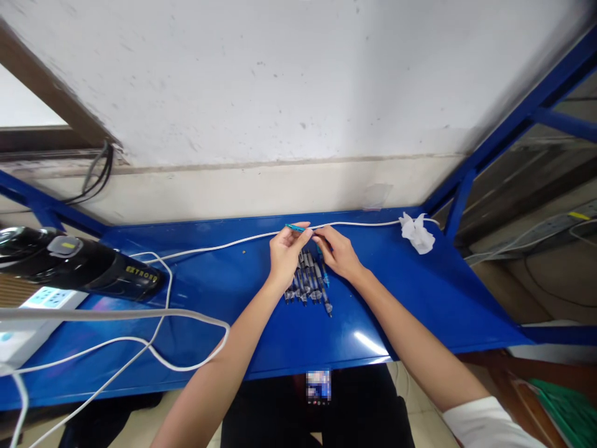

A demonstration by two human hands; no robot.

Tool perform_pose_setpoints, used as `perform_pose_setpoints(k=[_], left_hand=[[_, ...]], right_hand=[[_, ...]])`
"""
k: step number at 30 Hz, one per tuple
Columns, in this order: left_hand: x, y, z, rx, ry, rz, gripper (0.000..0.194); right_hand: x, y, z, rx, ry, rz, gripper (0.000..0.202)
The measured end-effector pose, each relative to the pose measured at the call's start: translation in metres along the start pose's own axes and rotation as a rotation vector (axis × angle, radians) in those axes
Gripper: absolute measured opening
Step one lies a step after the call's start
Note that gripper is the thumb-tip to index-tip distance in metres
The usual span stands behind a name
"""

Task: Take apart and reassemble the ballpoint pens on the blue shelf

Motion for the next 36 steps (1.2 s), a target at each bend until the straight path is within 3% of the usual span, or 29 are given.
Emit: perform_pose_setpoints(k=[6,12,18,22,28,33,36], left_hand=[[0.004,0.0,0.0,-0.028,-0.008,0.08,0.036],[0.009,0.003,0.001,-0.02,-0.063,0.098,0.038],[0.009,0.006,0.001,-0.035,-0.066,0.124,0.034],[0.008,0.005,0.001,-0.04,-0.068,0.13,0.034],[0.007,0.002,0.001,-0.058,-0.031,0.191,0.032],[0.008,0.003,0.004,-0.042,-0.042,0.153,0.032],[0.008,0.004,0.004,-0.043,-0.04,0.158,0.032]], right_hand=[[-0.004,0.003,0.003,0.074,0.037,0.001,0.023],[-0.006,0.005,0.003,0.036,0.035,0.015,0.028],[-0.007,0.004,0.002,0.069,0.066,-0.015,0.019],[-0.007,0.001,0.001,0.053,0.053,-0.026,0.027],[-0.01,0.003,0.002,0.113,0.157,-0.087,0.019],[-0.013,0.002,0.0,0.14,0.13,-0.141,0.035],[-0.013,0.003,0.0,0.217,0.15,-0.231,0.023]])
Point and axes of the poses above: each hand's wrist, its own z-axis away from the middle knuckle, its own x-axis out of the palm, y = z × x, the point moved 4 cm from there along -z, towards the middle knuckle
